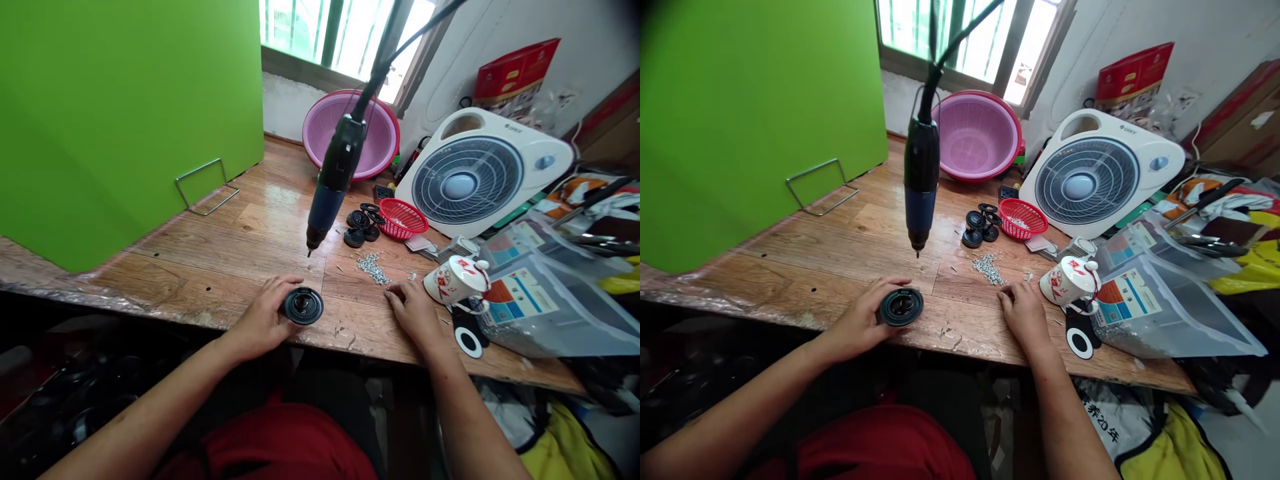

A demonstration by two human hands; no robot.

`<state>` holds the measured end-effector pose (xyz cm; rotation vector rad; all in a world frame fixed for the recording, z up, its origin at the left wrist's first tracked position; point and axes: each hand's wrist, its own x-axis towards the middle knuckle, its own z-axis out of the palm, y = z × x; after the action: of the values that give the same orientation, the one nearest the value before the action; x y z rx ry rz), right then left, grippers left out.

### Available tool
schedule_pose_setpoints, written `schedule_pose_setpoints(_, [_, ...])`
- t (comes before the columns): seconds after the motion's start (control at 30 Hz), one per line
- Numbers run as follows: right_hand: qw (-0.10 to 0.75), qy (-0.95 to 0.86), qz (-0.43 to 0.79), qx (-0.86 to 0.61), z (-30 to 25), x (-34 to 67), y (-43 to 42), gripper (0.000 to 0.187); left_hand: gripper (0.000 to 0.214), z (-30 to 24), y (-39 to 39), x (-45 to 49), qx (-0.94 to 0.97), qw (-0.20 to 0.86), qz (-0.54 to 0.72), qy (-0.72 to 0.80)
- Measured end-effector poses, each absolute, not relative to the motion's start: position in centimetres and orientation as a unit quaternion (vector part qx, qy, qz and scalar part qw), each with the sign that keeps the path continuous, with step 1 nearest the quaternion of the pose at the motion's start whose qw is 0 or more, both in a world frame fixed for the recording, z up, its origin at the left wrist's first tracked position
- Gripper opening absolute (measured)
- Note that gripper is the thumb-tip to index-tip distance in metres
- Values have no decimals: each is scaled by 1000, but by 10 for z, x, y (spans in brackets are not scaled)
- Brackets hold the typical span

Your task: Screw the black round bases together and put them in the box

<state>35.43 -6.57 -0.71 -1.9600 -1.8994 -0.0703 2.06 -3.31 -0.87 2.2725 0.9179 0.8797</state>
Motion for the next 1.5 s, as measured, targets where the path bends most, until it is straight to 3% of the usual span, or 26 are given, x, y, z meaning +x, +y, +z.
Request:
schedule_pose_setpoints(0.1, [165, -683, -36, -711, -9, 359, -61, 15, 28, 0, -27, 22, 866, 291, 270, 304])
schedule_pose_setpoints(0.23, [135, -665, -49, -733, -4, 353, -60, 14, 29, 7, -44, 30, 849, 216, 251, 412])
schedule_pose_setpoints(0.3, [169, -664, -13, -729, -1, 339, -64, 15, 29, 7, -54, 31, 839, 210, 266, 426])
schedule_pose_setpoints(0.43, [311, -690, 171, -631, 1, 282, -80, 18, 18, 5, -63, 26, 844, 279, 291, 353])
schedule_pose_setpoints(0.53, [352, -707, 229, -568, -3, 239, -91, 16, 17, 7, -65, 25, 844, 290, 278, 355])
schedule_pose_setpoints(0.97, [372, -713, 316, -503, -4, 224, -101, 16, 14, -1, -86, 32, 815, 255, 301, 424])
schedule_pose_setpoints(1.2, [320, -728, 363, -485, 2, 228, -94, 15, 29, -1, -79, 32, 823, 295, 300, 382])
schedule_pose_setpoints(1.3, [286, -757, 304, -502, 7, 238, -79, 13, 31, -1, -72, 33, 830, 325, 304, 336])
schedule_pose_setpoints(1.4, [258, -762, 133, -579, 13, 250, -55, 14, 32, -2, -67, 34, 830, 335, 310, 321])
schedule_pose_setpoints(1.5, [174, -757, 3, -629, 17, 257, -29, 24, 32, -2, -64, 35, 828, 340, 310, 319])
